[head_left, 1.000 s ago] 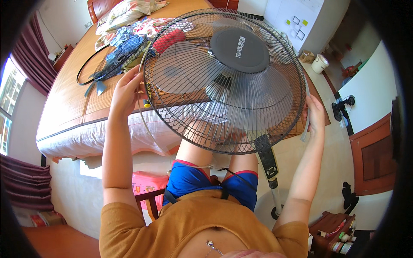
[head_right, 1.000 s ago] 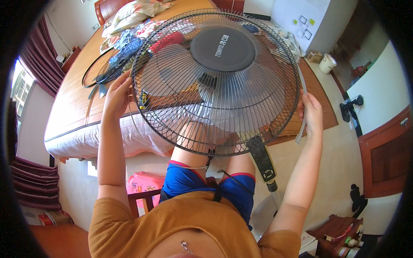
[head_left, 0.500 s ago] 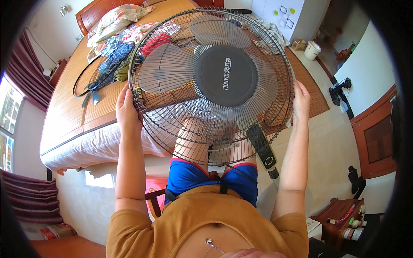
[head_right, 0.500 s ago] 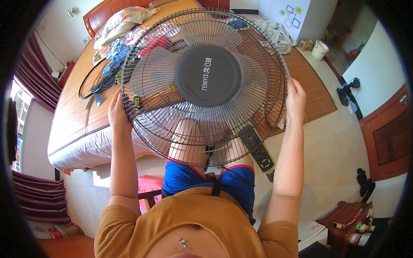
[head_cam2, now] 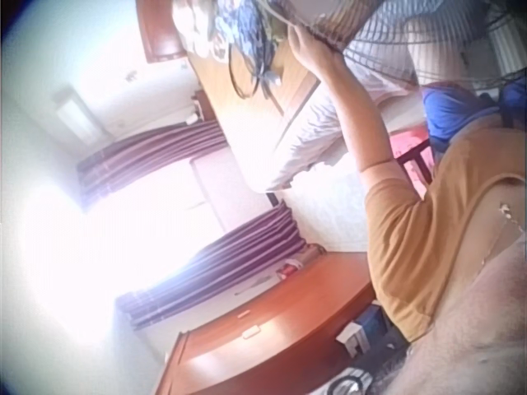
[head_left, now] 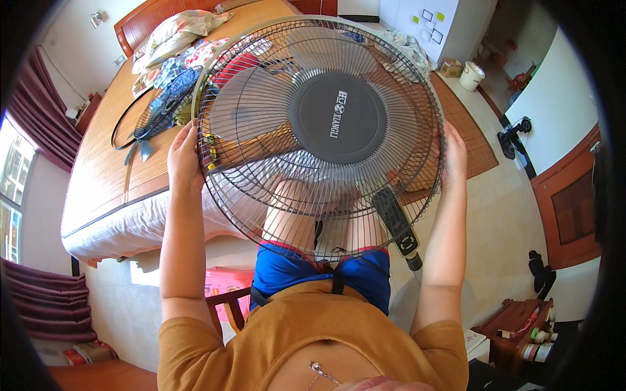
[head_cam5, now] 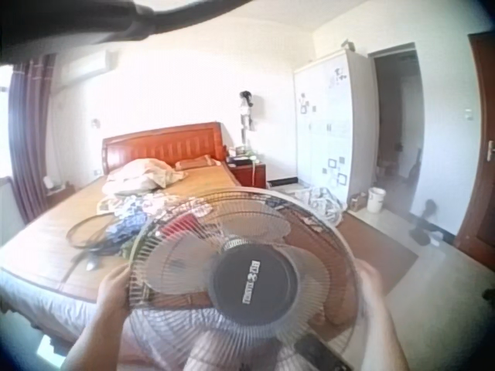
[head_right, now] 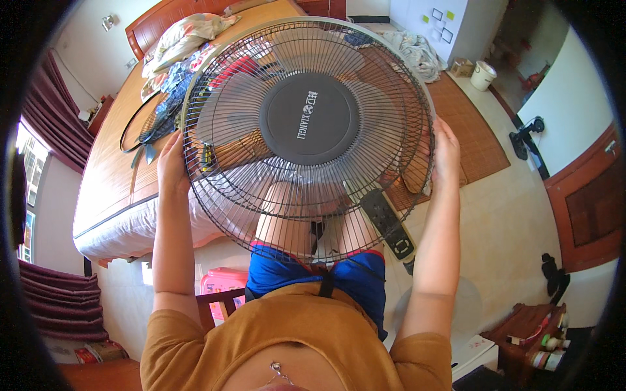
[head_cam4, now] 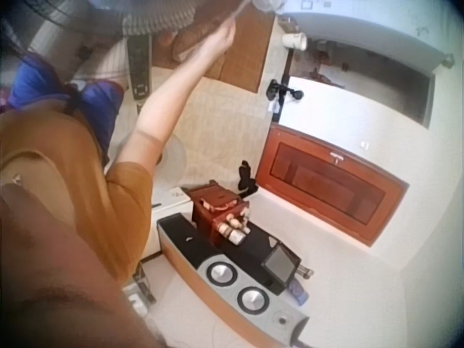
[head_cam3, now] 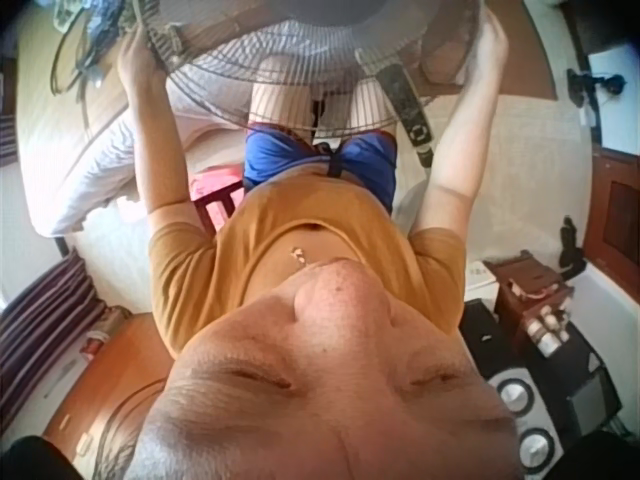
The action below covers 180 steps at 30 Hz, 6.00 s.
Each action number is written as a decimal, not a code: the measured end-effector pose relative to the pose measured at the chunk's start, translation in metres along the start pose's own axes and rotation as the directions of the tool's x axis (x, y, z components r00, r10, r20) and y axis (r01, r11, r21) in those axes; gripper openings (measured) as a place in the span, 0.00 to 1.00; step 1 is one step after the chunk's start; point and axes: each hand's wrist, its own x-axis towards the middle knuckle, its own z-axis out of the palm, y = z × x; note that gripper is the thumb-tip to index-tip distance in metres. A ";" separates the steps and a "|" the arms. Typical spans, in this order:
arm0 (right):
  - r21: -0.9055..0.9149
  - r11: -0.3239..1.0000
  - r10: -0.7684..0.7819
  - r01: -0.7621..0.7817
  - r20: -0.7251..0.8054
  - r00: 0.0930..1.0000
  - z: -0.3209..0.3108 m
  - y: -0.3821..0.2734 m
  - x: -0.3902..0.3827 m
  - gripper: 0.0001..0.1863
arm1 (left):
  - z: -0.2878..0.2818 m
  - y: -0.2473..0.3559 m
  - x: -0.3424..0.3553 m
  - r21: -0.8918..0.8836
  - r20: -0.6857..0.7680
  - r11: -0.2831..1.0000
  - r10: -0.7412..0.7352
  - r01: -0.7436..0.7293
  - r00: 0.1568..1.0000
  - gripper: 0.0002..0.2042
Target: The person assembles a stand fan by placing the fan blades onto the motor shaft, securing them with a cap, and then fitting the front protective cage onto the rear cage and securing it with a rim.
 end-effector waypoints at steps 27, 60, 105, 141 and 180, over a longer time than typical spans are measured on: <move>-0.325 0.924 -0.225 0.202 -0.035 0.974 0.069 -0.047 0.054 0.18 | 0.010 0.021 0.070 0.529 0.070 0.732 0.467 -0.430 0.882 0.13; -0.094 0.956 -0.288 0.277 -0.138 0.948 0.032 0.014 -0.028 0.14 | 0.020 0.009 0.050 0.140 -0.078 0.978 0.169 -0.158 0.982 0.13; 0.146 0.946 -0.247 0.288 -0.249 0.937 0.066 0.025 -0.101 0.16 | -0.011 0.001 0.052 0.062 0.054 0.989 0.129 -0.132 0.990 0.13; 0.146 0.976 -0.116 0.159 -0.263 0.958 0.037 0.003 -0.092 0.18 | 0.001 0.012 0.054 0.200 0.018 0.974 0.106 -0.107 0.994 0.13; 0.082 0.968 -0.223 0.238 -0.164 0.961 0.056 0.020 -0.111 0.17 | -0.002 0.001 0.056 0.227 0.056 0.956 0.178 -0.186 0.982 0.14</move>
